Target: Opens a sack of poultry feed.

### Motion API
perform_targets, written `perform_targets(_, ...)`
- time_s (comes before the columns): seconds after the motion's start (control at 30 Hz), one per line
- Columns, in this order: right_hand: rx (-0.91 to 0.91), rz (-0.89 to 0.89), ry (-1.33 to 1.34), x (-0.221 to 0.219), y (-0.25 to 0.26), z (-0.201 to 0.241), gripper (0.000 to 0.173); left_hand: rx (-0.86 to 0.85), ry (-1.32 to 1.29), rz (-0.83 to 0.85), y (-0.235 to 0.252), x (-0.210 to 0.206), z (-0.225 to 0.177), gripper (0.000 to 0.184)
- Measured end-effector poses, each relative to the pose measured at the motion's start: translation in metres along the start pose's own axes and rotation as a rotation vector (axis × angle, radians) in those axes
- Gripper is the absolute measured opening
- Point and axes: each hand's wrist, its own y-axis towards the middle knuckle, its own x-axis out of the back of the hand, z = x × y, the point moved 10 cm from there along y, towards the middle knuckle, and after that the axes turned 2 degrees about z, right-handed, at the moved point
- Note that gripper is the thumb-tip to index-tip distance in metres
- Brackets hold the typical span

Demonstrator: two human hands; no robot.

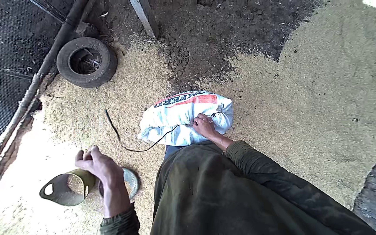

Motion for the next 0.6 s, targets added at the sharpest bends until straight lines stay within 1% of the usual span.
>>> perform_targets(0.03,0.008,-0.034,0.080,0.003,-0.002,-0.004,0.030,-0.114,0.048,0.038,-0.007,-0.010,-0.012,0.060)
perform_targets(0.07,0.016,-0.073,0.184,0.008,-0.007,-0.008,0.028,-0.222,0.092,0.145,-0.018,-0.028,-0.023,0.055)
perform_targets(0.13,0.042,-0.165,0.405,0.020,-0.017,-0.018,0.023,-0.386,0.198,0.486,-0.054,-0.084,-0.032,0.041)
perform_targets(0.2,0.083,-0.252,0.546,0.031,-0.025,-0.026,0.019,-0.572,0.289,0.829,-0.101,-0.148,-0.033,0.030)
perform_targets(0.23,0.106,-0.274,0.568,0.034,-0.028,-0.027,0.018,-0.663,0.310,0.967,-0.125,-0.177,-0.031,0.027)
perform_targets(0.3,0.145,-0.295,0.573,0.036,-0.038,-0.027,0.019,-0.786,0.348,1.173,-0.162,-0.226,-0.022,0.024)
perform_targets(0.37,0.162,-0.309,0.588,0.035,-0.046,-0.031,0.019,-0.858,0.436,1.326,-0.182,-0.260,-0.006,0.024)
perform_targets(0.43,0.182,-0.311,0.604,0.034,-0.050,-0.038,0.018,-0.924,0.551,1.437,-0.193,-0.282,0.013,0.026)
perform_targets(0.5,0.218,-0.290,0.609,0.034,-0.053,-0.038,0.018,-1.010,0.649,1.498,-0.199,-0.294,0.029,0.028)
perform_targets(0.53,0.234,-0.267,0.601,0.035,-0.052,-0.036,0.018,-1.057,0.678,1.511,-0.202,-0.299,0.031,0.025)
perform_targets(0.6,0.234,-0.197,0.568,0.037,-0.049,-0.032,0.019,-1.156,0.706,1.521,-0.206,-0.304,0.026,0.019)
